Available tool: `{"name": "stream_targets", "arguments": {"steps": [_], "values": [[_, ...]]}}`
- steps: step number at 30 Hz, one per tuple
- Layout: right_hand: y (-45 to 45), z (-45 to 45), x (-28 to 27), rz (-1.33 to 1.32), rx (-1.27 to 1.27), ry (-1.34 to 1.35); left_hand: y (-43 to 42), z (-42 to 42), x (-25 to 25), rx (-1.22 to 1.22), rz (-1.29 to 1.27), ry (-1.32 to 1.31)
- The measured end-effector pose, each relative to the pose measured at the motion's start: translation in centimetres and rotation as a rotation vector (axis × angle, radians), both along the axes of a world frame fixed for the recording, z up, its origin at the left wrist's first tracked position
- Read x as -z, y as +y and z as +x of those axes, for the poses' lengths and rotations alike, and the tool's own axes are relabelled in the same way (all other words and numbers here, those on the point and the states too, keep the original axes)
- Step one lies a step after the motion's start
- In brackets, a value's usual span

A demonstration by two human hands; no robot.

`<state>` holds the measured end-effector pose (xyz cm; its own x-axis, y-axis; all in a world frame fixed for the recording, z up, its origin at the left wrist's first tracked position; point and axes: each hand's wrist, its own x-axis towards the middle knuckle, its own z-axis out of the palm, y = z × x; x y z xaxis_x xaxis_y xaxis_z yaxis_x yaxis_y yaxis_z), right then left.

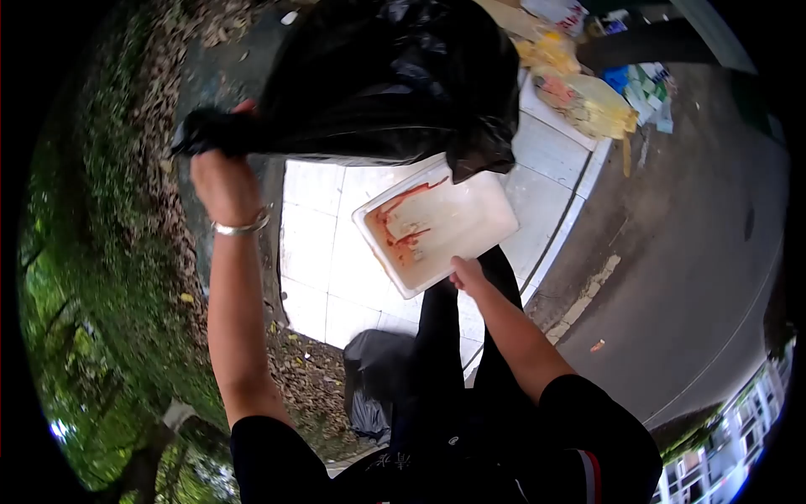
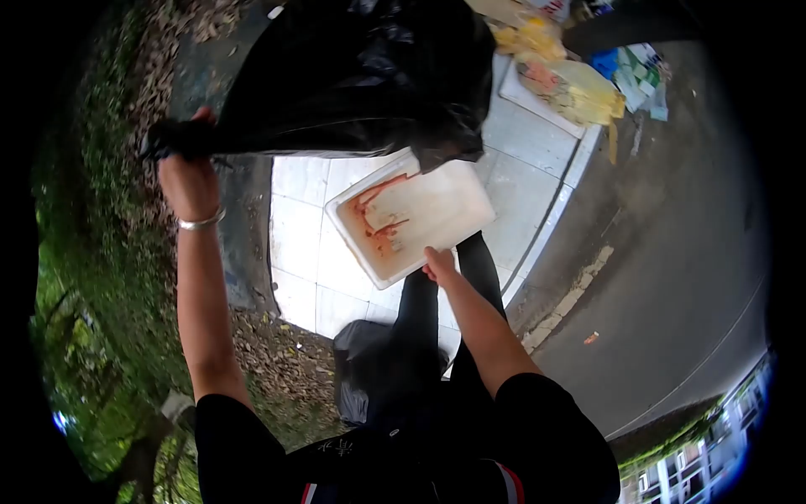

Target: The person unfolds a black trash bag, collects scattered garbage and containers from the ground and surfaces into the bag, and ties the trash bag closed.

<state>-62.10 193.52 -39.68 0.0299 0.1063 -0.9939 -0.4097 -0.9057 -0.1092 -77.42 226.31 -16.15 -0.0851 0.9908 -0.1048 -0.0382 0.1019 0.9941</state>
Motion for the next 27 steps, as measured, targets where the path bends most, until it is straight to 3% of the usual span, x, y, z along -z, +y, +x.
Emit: {"name": "stream_targets", "arguments": {"steps": [3,7,10,11,15,16,17,19,20,21,23,25,27], "values": [[0.3,-6.2,-1.2,-0.025,-0.061,0.075,-0.2,-1.9,0.4,0.090,0.125,0.078],[-0.7,-11.2,-0.6,-0.125,0.013,0.555,-1.1,-2.8,0.9,0.080,0.224,0.239],[1.0,-9.6,-3.2,-0.140,-0.211,0.639,-2.5,-4.3,1.4,-0.056,0.079,0.317],[1.6,-7.6,-3.5,-0.066,-0.262,0.582,-2.7,-3.5,0.7,-0.002,0.079,0.207],[4.1,5.9,-1.1,0.196,-0.202,0.188,-3.0,-2.0,0.5,-0.199,0.045,0.155],[1.6,10.0,4.3,0.399,0.051,0.132,-3.4,-2.8,0.7,-0.219,0.018,0.169],[2.5,15.9,5.1,0.299,0.018,0.045,-3.6,-3.5,0.9,-0.239,-0.009,0.183],[4.5,24.7,5.8,0.197,0.004,-0.403,-4.3,-2.9,0.3,-0.325,-0.125,0.253],[5.2,28.1,5.9,0.191,0.013,-0.751,-5.3,-1.1,-0.6,-0.387,-0.148,0.140],[4.2,34.7,10.5,0.134,-0.069,-0.736,-6.6,1.3,-1.2,-0.448,-0.169,0.026],[4.5,41.8,13.2,0.189,-0.306,-1.344,-11.4,4.5,1.2,-0.531,-0.153,0.056],[9.0,46.4,10.4,-0.003,-0.282,-1.289,-17.1,6.8,5.7,-0.425,-0.400,0.089],[11.9,49.3,10.7,-0.035,-0.316,-1.277,-18.4,13.1,8.8,-0.354,-0.765,-0.076]]}}
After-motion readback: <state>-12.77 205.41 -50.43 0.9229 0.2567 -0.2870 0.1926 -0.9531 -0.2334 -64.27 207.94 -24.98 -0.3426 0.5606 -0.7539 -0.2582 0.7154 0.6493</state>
